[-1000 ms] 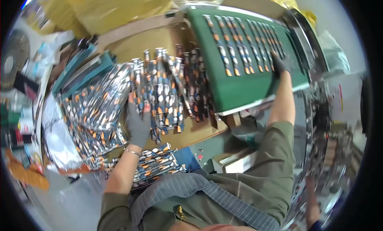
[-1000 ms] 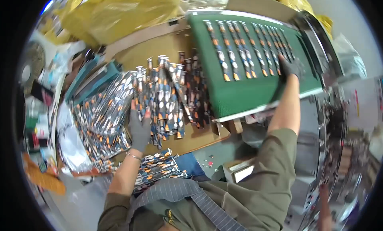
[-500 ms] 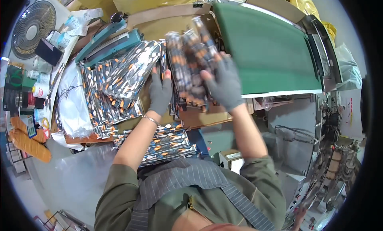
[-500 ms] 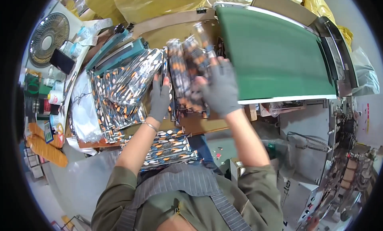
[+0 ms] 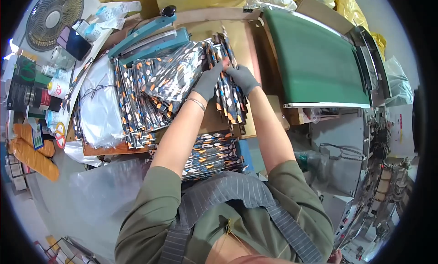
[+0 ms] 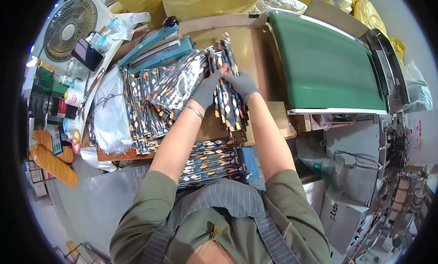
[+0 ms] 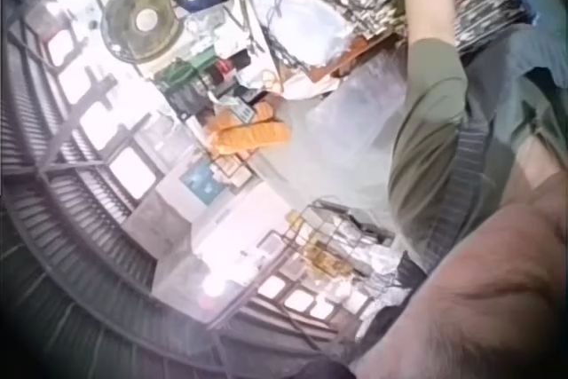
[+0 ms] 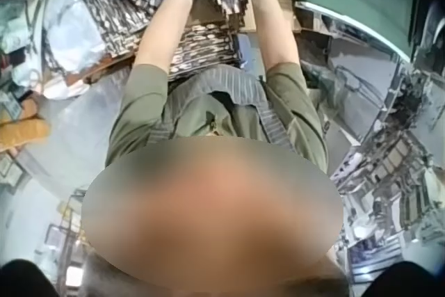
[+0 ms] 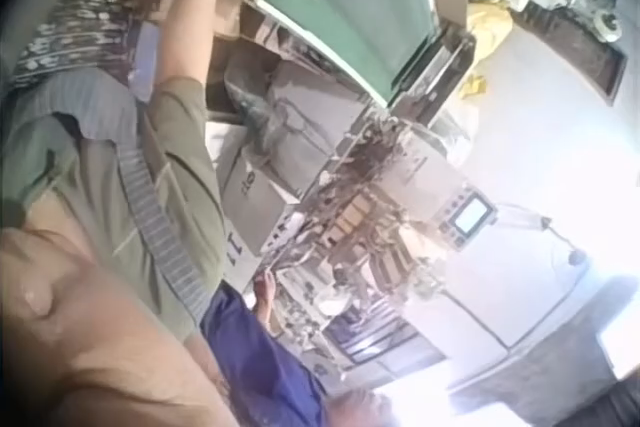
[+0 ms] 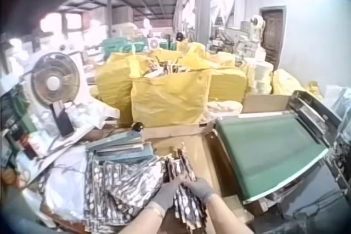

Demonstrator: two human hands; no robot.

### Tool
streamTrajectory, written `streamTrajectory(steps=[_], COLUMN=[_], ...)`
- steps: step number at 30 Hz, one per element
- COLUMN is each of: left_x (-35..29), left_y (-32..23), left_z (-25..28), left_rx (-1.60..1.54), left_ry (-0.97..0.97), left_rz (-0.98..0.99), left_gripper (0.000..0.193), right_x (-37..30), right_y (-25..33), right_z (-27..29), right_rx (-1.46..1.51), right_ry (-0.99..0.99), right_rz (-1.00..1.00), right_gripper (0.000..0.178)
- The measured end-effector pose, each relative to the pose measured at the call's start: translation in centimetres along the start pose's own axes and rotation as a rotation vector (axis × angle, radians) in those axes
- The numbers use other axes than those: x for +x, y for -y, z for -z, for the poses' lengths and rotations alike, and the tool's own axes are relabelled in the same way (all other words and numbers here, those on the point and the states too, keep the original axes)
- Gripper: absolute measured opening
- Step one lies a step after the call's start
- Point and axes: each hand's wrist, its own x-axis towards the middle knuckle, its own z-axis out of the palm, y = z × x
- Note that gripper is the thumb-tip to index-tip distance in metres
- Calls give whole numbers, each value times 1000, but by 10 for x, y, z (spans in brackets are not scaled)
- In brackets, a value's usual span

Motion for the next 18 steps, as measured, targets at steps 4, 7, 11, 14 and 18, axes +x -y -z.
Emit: streamTrajectory(steps=[4, 7, 11, 14, 18], left_x=[-5, -37, -56, -63, -64], left_y=[-10, -47, -69, -51, -9], left_z=[13, 0, -8, 11, 18], left_rx=[226, 206, 241, 381, 554], left_ry=[33, 204, 373, 406, 412], left_rz=[-98, -334, -476, -513, -623], left_gripper=[55, 39, 67, 88, 93], right_x=[-22, -60, -84, -107, -99], right_y=[20, 73, 96, 94, 13], right_z=[-10, -6, 21, 30, 15], right_rx=[541, 590, 489, 497, -227], right_ry=[-2, -12, 114, 430, 17], right_rz=[13, 401, 629, 380, 843], right_gripper=[55, 52, 65, 78, 92])
